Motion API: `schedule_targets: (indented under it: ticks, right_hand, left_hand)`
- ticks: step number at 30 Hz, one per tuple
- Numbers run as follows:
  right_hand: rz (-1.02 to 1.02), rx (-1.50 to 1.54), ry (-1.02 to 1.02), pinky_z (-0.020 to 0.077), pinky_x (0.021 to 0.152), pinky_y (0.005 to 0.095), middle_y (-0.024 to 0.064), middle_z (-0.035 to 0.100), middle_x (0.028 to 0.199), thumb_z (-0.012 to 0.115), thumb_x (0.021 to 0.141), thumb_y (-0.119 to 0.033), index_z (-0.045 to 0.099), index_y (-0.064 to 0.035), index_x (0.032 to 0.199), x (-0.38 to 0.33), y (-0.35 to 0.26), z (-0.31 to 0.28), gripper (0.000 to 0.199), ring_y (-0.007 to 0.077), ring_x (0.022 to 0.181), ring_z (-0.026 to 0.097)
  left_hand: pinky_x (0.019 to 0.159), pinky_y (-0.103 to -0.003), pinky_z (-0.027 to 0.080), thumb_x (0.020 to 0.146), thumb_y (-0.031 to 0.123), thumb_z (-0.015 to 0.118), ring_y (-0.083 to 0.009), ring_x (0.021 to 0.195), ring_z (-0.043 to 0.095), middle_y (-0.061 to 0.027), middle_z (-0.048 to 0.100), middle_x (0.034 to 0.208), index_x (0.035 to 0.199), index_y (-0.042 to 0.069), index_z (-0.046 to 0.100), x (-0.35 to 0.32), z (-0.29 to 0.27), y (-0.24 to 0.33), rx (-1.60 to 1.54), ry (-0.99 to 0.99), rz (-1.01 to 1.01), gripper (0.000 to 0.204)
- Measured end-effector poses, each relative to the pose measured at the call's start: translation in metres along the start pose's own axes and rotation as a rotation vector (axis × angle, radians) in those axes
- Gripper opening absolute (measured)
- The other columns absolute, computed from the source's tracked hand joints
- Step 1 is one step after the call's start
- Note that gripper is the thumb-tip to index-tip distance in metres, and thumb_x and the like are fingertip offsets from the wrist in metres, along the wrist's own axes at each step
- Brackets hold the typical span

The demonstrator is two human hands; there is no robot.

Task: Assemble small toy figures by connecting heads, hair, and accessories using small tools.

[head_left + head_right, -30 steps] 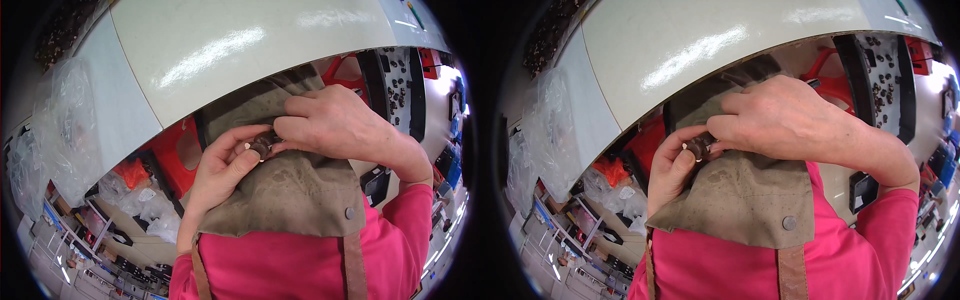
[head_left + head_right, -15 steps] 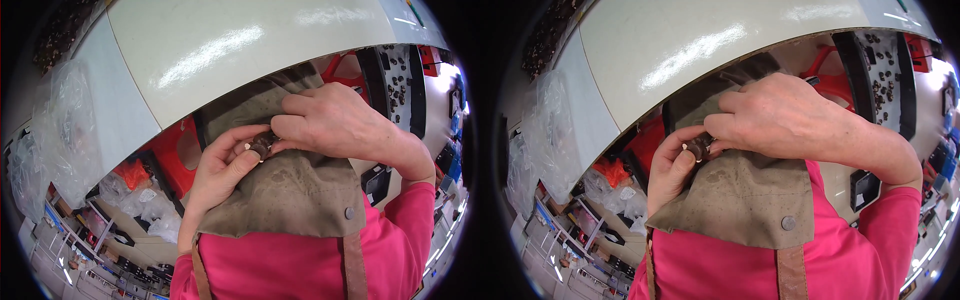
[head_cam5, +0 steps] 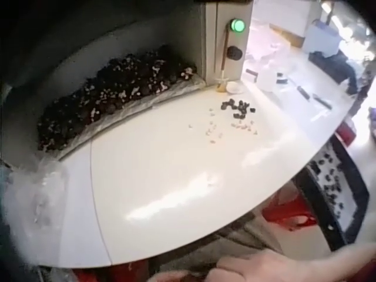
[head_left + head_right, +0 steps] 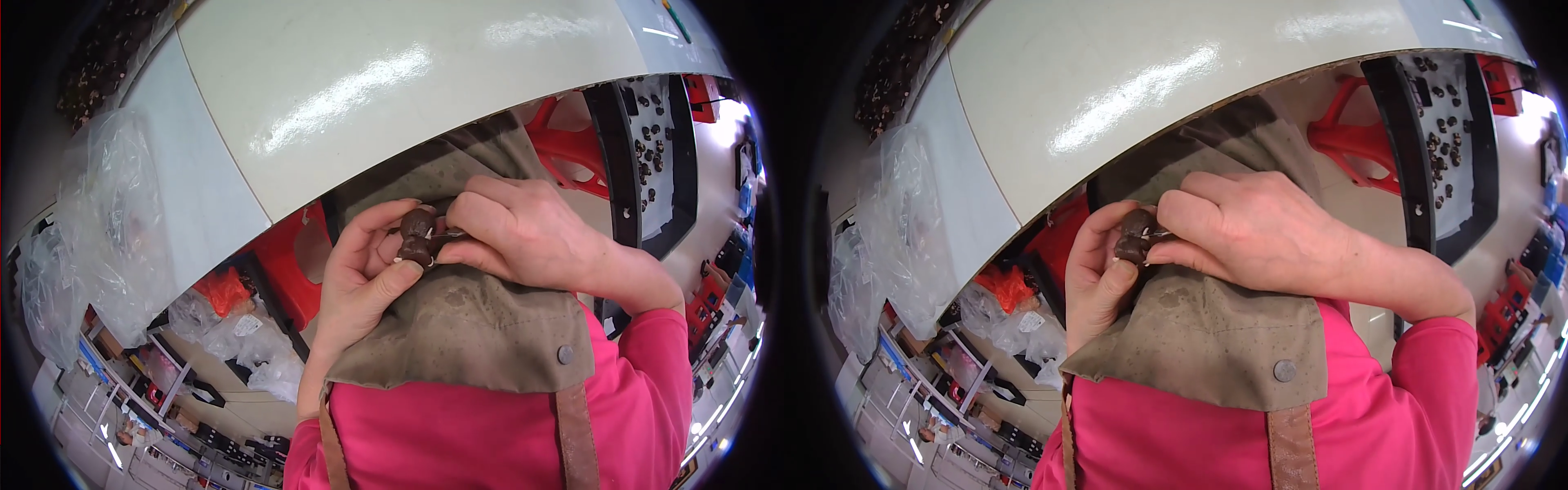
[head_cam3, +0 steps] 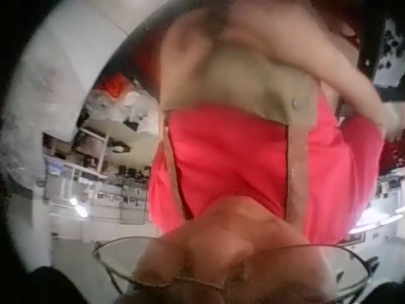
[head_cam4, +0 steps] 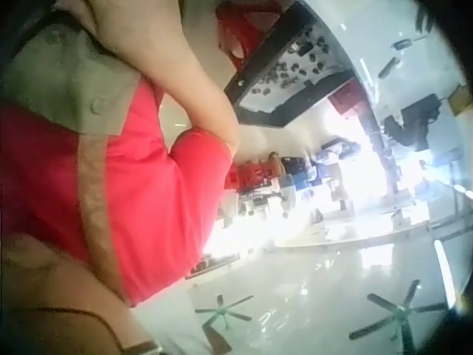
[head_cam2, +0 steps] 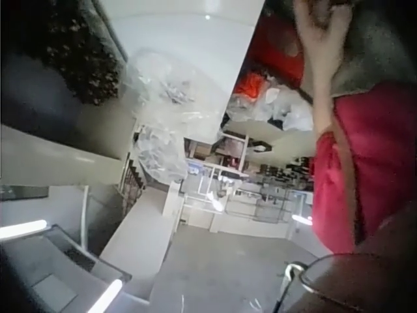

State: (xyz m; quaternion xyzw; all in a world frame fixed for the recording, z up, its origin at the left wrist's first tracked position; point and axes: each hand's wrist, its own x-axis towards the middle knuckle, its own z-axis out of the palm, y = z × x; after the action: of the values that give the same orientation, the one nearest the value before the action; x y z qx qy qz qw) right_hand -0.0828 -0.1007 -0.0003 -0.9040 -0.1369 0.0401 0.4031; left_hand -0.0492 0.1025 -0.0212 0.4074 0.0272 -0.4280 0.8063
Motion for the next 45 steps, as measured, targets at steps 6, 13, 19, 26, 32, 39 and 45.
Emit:
schedule_targets:
  ticks: [6,13,19,26,32,39,45]
  right_hand:
    - [0.056,0.021,-0.017,0.0464,0.054,0.0382,0.0107,0.051,0.077,0.065,0.081,-0.028,0.052,-0.0037,0.088,-0.001,-0.003,0.007,0.029,0.0298,0.067,0.054]
    - [0.069,0.032,-0.042,0.0468,0.054,0.0383,0.0107,0.05,0.079,0.061,0.083,-0.032,0.051,-0.0039,0.091,0.0,-0.003,0.011,0.031,0.0301,0.067,0.054]
    - [0.049,-0.026,-0.054,0.0466,0.054,0.0385,0.0105,0.049,0.078,0.059,0.084,-0.034,0.051,-0.0044,0.089,0.002,-0.004,0.011,0.031,0.0299,0.066,0.054]
    - [0.057,-0.021,-0.035,0.0466,0.054,0.0383,0.0103,0.049,0.078,0.058,0.085,-0.034,0.05,-0.0044,0.088,0.002,-0.003,0.015,0.031,0.0295,0.065,0.054]
    - [0.061,-0.031,-0.028,0.0469,0.055,0.0384,0.0106,0.049,0.078,0.057,0.085,-0.034,0.051,-0.0033,0.09,0.002,-0.003,0.017,0.032,0.0298,0.066,0.054]
    - [0.078,-0.038,-0.067,0.047,0.056,0.0384,0.0109,0.049,0.078,0.057,0.086,-0.035,0.051,-0.003,0.091,0.001,-0.005,0.018,0.033,0.0301,0.067,0.054]
    - [0.086,-0.018,-0.01,0.0466,0.056,0.0384,0.0106,0.049,0.078,0.056,0.086,-0.035,0.052,-0.0033,0.091,0.0,-0.005,0.022,0.032,0.03,0.066,0.054]
  left_hand:
    - [0.1,-0.032,0.04,0.081,-0.003,0.063,-0.0221,0.118,0.049,-0.0172,0.045,0.131,0.127,0.001,0.039,0.0,0.001,-0.002,-0.021,0.034,0.04,0.052]
    - [0.099,-0.031,0.041,0.08,-0.003,0.064,-0.0208,0.116,0.05,-0.0176,0.044,0.131,0.125,0.002,0.04,-0.001,0.0,-0.002,0.035,0.038,0.068,0.052]
    - [0.098,-0.031,0.042,0.081,-0.002,0.064,-0.0199,0.114,0.051,-0.0172,0.046,0.13,0.124,0.002,0.04,-0.001,-0.001,-0.001,0.013,0.055,0.054,0.05]
    - [0.096,-0.029,0.043,0.081,-0.002,0.064,-0.0193,0.112,0.053,-0.0176,0.047,0.128,0.124,0.001,0.041,0.0,-0.001,-0.002,0.032,0.077,0.075,0.049]
    - [0.095,-0.029,0.043,0.08,-0.003,0.064,-0.0188,0.111,0.054,-0.0175,0.048,0.127,0.123,0.001,0.041,-0.002,-0.002,-0.004,0.025,0.093,0.069,0.049]
    - [0.095,-0.029,0.044,0.08,-0.002,0.065,-0.0181,0.109,0.054,-0.0174,0.05,0.125,0.122,0.001,0.042,-0.002,-0.003,-0.005,0.031,0.113,0.051,0.049]
    - [0.093,-0.028,0.045,0.079,-0.001,0.067,-0.0174,0.107,0.055,-0.0172,0.05,0.124,0.122,0.001,0.042,-0.002,-0.003,-0.006,0.027,0.114,0.07,0.049]
